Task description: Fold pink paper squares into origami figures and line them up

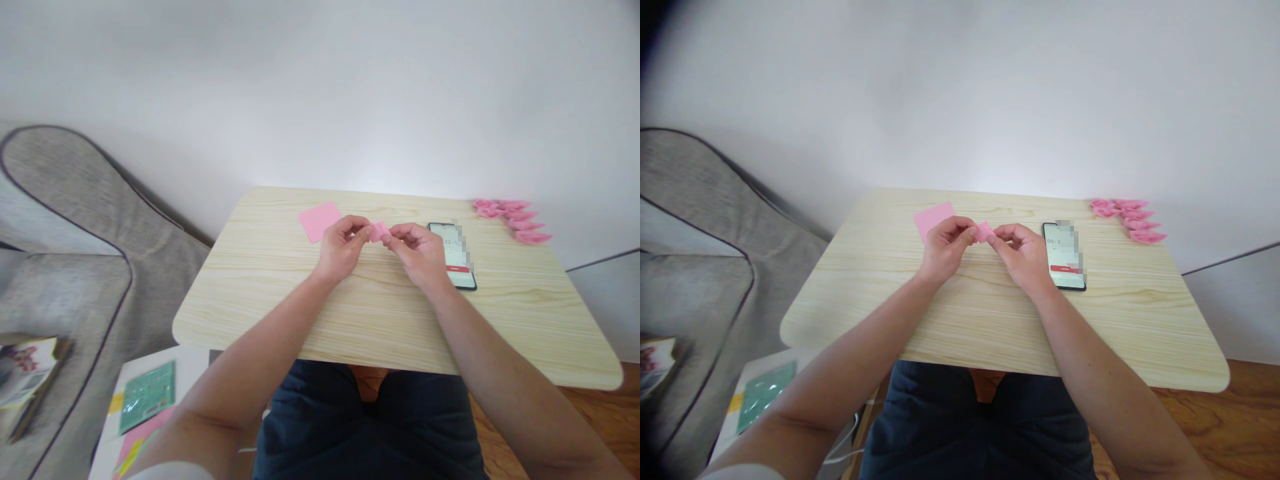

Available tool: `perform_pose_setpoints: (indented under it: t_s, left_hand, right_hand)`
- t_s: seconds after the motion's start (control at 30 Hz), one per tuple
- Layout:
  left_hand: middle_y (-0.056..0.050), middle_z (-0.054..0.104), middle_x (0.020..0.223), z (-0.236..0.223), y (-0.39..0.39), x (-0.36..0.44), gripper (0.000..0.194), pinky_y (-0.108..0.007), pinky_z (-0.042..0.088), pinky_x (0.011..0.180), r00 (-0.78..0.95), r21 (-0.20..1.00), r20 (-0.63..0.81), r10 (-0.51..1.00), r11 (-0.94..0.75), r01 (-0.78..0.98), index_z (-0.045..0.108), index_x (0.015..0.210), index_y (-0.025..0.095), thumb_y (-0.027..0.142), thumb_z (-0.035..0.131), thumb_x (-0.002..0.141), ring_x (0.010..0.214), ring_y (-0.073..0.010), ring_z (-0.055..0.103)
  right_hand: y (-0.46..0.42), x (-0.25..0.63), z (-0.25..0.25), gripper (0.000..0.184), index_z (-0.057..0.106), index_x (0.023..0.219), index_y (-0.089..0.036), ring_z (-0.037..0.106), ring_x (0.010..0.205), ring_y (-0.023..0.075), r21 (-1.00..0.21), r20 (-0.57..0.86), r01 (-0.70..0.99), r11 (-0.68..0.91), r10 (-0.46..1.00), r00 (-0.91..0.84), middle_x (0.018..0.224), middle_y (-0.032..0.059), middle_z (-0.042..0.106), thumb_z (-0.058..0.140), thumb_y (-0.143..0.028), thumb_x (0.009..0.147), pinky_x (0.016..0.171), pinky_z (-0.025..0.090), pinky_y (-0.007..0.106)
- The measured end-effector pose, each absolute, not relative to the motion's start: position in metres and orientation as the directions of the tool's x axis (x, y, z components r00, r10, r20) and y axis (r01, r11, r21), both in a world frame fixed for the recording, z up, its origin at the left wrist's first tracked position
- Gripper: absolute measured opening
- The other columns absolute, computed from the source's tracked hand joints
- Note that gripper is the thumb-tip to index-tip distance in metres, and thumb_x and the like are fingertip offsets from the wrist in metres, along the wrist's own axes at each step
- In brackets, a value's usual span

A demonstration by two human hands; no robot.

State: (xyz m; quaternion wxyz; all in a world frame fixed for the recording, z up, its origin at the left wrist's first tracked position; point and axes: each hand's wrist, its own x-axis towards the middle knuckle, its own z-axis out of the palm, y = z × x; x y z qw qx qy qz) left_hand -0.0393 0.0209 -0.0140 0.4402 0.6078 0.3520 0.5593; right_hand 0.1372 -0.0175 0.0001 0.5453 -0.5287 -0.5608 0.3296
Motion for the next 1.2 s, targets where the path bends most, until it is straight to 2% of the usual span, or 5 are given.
perform_pose_setpoints:
  t_s: [0.43,0.63,0.87,1.13,1.2]
  left_hand:
    - [-0.004,0.071,0.088,-0.0094,0.0182,-0.0389,0.02,-0.029,0.051,0.077,0.147,0.929,0.369,0.918,-0.358,-0.092,0.069,0.092,0.017,0.036,0.074,0.09,0.082,-0.0154,0.065]
    - [-0.004,0.071,0.085,-0.0098,0.0206,-0.0399,0.024,-0.03,0.051,0.078,0.162,0.935,0.347,0.924,-0.327,-0.135,0.068,0.092,0.018,0.041,0.075,0.09,0.081,-0.0149,0.065]
    - [-0.001,0.066,0.078,-0.0055,0.0203,-0.0391,0.03,-0.026,0.049,0.068,0.141,0.954,0.261,0.955,-0.233,-0.191,0.068,0.087,0.017,0.043,0.082,0.081,0.07,-0.0112,0.059]
    - [0.001,0.066,0.075,-0.0069,0.0217,-0.0386,0.033,-0.024,0.048,0.064,0.177,0.953,0.125,0.976,-0.068,-0.295,0.068,0.089,0.017,0.043,0.084,0.078,0.066,-0.0096,0.059]
    - [0.0,0.067,0.074,-0.0079,0.022,-0.0386,0.035,-0.024,0.047,0.063,0.213,0.965,0.097,0.972,-0.039,-0.26,0.068,0.09,0.017,0.046,0.084,0.078,0.065,-0.0101,0.06]
  right_hand:
    - [-0.0184,0.1372,0.0013,0.027,0.08,0.088,-0.02,0.066,0.064,0.0171,-0.931,0.273,0.301,0.205,0.94,0.203,0.076,0.0038,0.077,0.082,-0.046,0.08,0.06,0.051,0.031]
    - [-0.0184,0.1382,0.003,0.026,0.079,0.086,-0.021,0.072,0.074,0.0205,-0.961,0.213,0.214,0.176,0.963,0.167,0.083,0.005,0.08,0.083,-0.047,0.079,0.07,0.057,0.034]
    - [-0.0142,0.1406,0.0003,0.032,0.079,0.086,-0.021,0.073,0.074,0.0199,-0.979,0.124,0.172,0.113,0.991,0.054,0.08,0.0053,0.079,0.078,-0.053,0.085,0.073,0.058,0.034]
    - [-0.0165,0.1396,0.0016,0.031,0.077,0.083,-0.021,0.072,0.071,0.0185,-0.97,0.169,0.183,0.158,0.984,0.049,0.077,0.0047,0.079,0.078,-0.051,0.086,0.07,0.057,0.032]
    - [-0.0164,0.1392,0.0019,0.031,0.076,0.084,-0.021,0.072,0.072,0.0186,-0.972,0.174,0.17,0.161,0.983,0.064,0.079,0.0049,0.079,0.078,-0.051,0.086,0.071,0.057,0.032]
